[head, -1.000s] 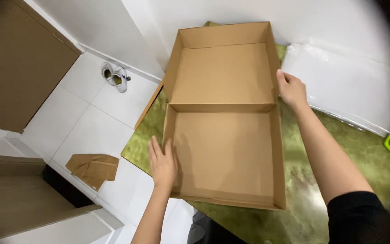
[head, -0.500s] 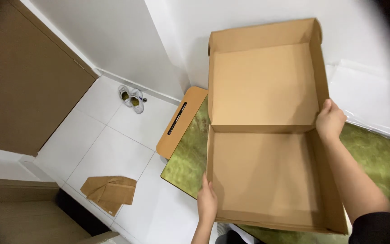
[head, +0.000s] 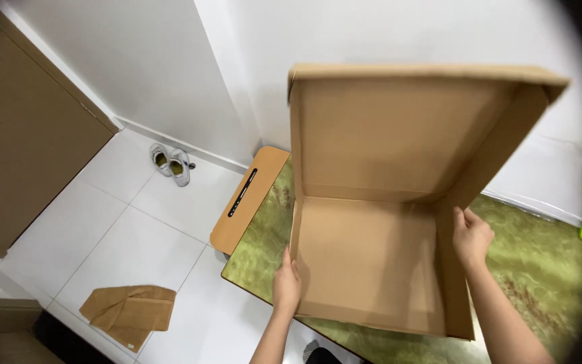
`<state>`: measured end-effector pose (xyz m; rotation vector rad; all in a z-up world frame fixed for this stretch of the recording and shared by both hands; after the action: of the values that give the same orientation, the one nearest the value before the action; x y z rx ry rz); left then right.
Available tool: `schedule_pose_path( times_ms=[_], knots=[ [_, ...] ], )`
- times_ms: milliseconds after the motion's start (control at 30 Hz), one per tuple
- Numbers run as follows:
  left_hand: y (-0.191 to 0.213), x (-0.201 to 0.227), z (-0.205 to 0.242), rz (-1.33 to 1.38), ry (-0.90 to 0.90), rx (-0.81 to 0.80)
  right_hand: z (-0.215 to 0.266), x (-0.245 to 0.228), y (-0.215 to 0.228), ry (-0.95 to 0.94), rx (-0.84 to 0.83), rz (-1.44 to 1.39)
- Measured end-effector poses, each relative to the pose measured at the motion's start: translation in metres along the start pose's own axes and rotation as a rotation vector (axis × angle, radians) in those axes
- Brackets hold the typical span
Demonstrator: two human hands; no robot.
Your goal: Unpacking a shirt from a box, removing its plastic packaging, and hanging it on a rack.
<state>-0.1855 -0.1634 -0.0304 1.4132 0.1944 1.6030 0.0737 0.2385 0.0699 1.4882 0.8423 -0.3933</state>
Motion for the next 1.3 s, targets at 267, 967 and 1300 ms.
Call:
schedule_pose_path(
  times_ms=[267,967,1300],
  knots=[
    [0.015,0.011,-0.005,0.117,-0.025,-0.028,0.014,0.024,0.055,0.036,0.094,-0.379],
    [0.065,0.004,-0.014,0.469,0.059,-0.246,0.188,-0.035,0.169,0.234,-0.131,-0.612],
    [0.060,0.027,0.037,0.389,0.229,-0.463,0.203,0.107,0.060,-0.285,-0.305,-0.771]
  ],
)
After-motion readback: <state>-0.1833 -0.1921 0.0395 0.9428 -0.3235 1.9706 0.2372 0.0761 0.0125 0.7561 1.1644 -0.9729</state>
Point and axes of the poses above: each hand's wrist, its own z-axis away from the middle knuckle, its own y-axis out of the back of the hand, x = y × z, the point moved 4 cm from there along -z, towards the middle knuckle, and after that the axes turned 1 degree about -x, right-handed, at the moved point
